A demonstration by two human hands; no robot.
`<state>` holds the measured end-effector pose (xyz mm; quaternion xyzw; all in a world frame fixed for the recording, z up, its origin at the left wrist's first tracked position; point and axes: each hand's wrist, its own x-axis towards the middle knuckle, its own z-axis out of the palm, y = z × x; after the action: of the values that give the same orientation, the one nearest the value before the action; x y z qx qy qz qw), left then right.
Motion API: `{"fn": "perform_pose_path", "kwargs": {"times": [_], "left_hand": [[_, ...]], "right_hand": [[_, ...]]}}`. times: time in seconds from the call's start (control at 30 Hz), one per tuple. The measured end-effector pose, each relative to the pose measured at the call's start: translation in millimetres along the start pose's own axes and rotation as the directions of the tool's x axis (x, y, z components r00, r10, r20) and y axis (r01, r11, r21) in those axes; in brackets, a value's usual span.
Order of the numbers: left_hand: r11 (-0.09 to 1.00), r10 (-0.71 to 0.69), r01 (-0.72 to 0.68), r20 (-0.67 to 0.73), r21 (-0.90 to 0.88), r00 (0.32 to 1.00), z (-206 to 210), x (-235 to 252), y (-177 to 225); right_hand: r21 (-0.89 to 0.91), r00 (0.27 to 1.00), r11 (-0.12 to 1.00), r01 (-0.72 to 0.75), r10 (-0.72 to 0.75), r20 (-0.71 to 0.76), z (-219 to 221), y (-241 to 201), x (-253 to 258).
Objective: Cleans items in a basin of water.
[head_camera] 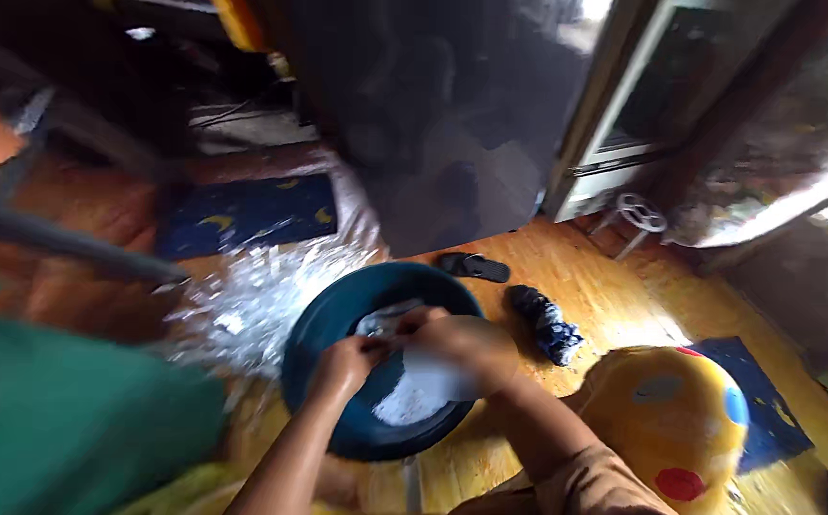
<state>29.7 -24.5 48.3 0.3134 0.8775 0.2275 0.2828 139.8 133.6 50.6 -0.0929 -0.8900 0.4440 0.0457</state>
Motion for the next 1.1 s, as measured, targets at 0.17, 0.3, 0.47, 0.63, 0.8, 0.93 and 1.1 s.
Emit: {"fn": "perform_pose_path", "kwargs": {"times": [0.17,0.3,0.47,0.63,0.8,0.93,1.1], "left_hand": [[0.977,-0.005,0.010,0.027,-0.212,1.000,-2.4,3.7,-4.2],[0.950,-0.020,0.025,0.022,-0.310,1.000,1.0,4.6,-13.9],[0.970,0.014,-0.016,-0.009,-0.242,1.000,4.3,6.2,-15.6],[0.973,0.049,-0.057,-0.043,-0.224,0.998,9.5,6.7,-17.1],[0.981,0.127,-0.135,-0.065,-0.137,0.990,13.5,6.7,-21.6],[0.980,0.182,-0.190,-0.109,-0.064,0.977,16.7,4.7,-23.5],[0.977,0.212,-0.211,-0.156,0.027,0.965,20.3,5.3,-23.4]], "right_hand": [[-0.022,0.994,0.998,-0.066,0.064,-0.090,-26.8,-2.7,1.2],[-0.132,0.991,0.991,-0.033,0.015,-0.133,-52.6,-5.2,1.9],[-0.527,0.868,0.845,-0.085,0.323,0.377,-26.9,14.0,3.7],[-0.789,0.704,0.608,-0.093,0.600,0.379,6.2,12.7,-10.0],[-0.828,0.692,0.546,-0.127,0.647,0.320,0.3,3.2,-7.3],[-0.805,0.760,0.572,-0.154,0.589,0.273,-16.4,2.4,-1.8],[-0.709,0.813,0.698,-0.102,0.470,0.345,-7.2,23.6,8.1]]}}
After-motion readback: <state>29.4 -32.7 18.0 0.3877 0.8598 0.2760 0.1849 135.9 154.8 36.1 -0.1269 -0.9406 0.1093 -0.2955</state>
